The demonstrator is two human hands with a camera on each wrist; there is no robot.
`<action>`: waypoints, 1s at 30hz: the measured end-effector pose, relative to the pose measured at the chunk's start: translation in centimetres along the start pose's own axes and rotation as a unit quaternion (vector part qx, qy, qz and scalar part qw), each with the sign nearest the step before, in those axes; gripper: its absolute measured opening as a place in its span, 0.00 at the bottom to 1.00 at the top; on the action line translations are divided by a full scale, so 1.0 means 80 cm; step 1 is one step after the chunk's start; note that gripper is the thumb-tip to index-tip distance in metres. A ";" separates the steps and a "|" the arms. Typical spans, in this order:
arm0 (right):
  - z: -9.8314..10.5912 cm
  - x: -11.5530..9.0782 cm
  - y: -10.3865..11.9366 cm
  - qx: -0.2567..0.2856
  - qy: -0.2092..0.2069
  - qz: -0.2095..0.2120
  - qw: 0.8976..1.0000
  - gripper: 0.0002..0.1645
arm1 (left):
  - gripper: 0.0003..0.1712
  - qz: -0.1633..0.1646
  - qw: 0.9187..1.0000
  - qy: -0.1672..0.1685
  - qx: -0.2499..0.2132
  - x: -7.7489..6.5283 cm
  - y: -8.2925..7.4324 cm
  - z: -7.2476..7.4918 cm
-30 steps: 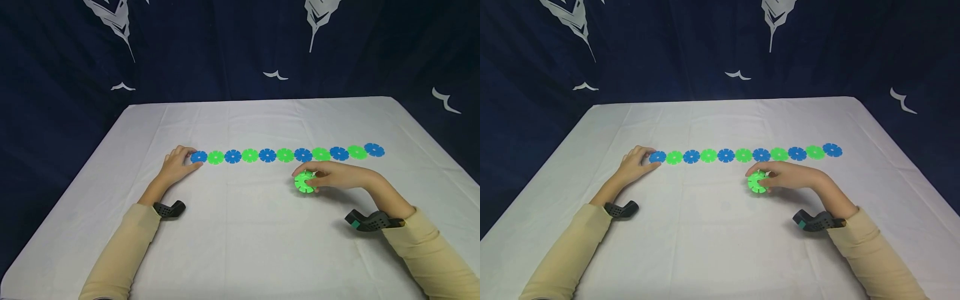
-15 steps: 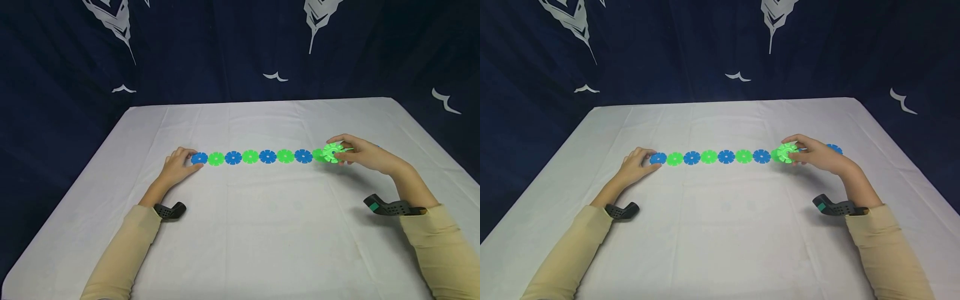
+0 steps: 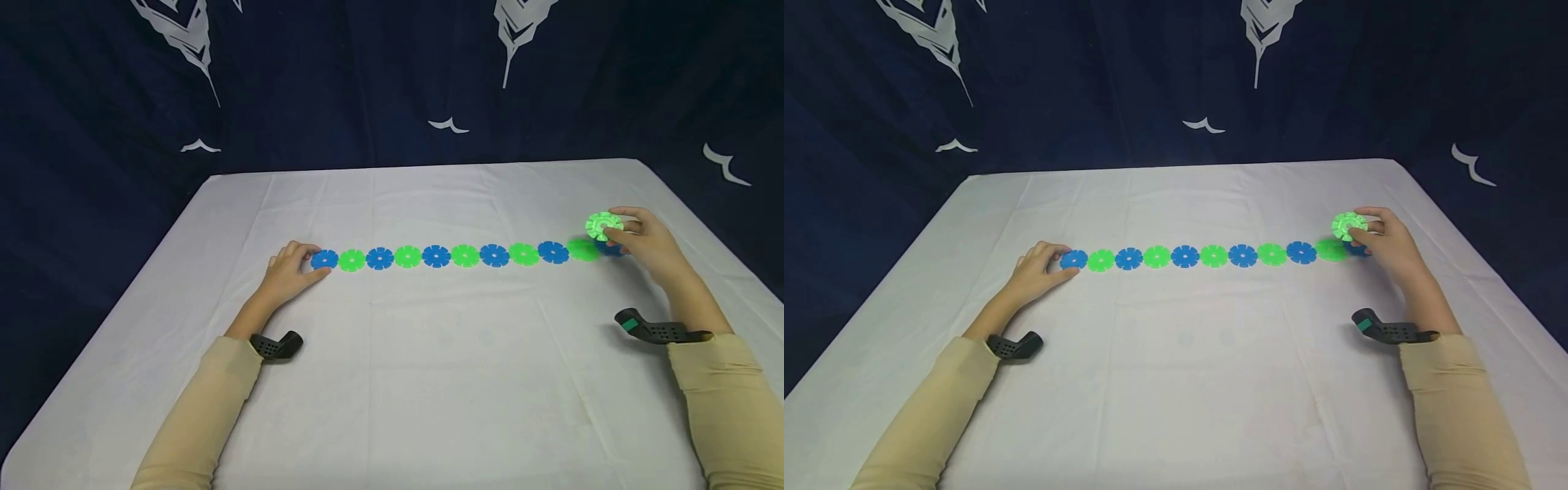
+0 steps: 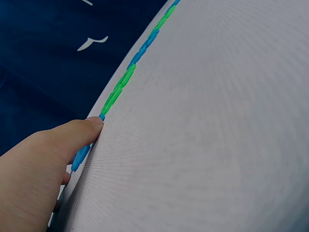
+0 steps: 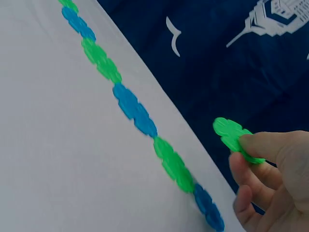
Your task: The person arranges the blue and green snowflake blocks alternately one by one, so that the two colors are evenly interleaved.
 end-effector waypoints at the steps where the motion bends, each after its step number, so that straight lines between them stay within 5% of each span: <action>1: 0.003 0.001 -0.005 0.003 -0.017 -0.008 1.000 0.33 | 0.33 0.000 1.000 0.000 0.000 0.000 0.000 0.000; 8: 0.020 -0.001 -0.038 -0.003 -0.115 -0.073 0.991 0.36 | 0.33 -0.001 1.000 0.000 0.001 -0.001 -0.001 0.000; 15: 0.033 -0.005 -0.061 -0.013 -0.167 -0.109 0.980 0.35 | 0.33 -0.002 1.000 0.001 0.000 -0.001 -0.002 0.002; 30: 0.029 -0.006 -0.069 -0.112 -0.166 -0.094 0.975 0.35 | 0.32 -0.006 1.000 0.000 -0.005 -0.002 -0.001 0.002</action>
Point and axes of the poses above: each hand's wrist, its own x-axis towards the middle knuckle, its own z-axis out of the back of the hand, y = z × x, the point moved 2 cm from there along x, towards the middle knuckle, and after that the axes turned 9 degrees about x, right-handed, at the moved point
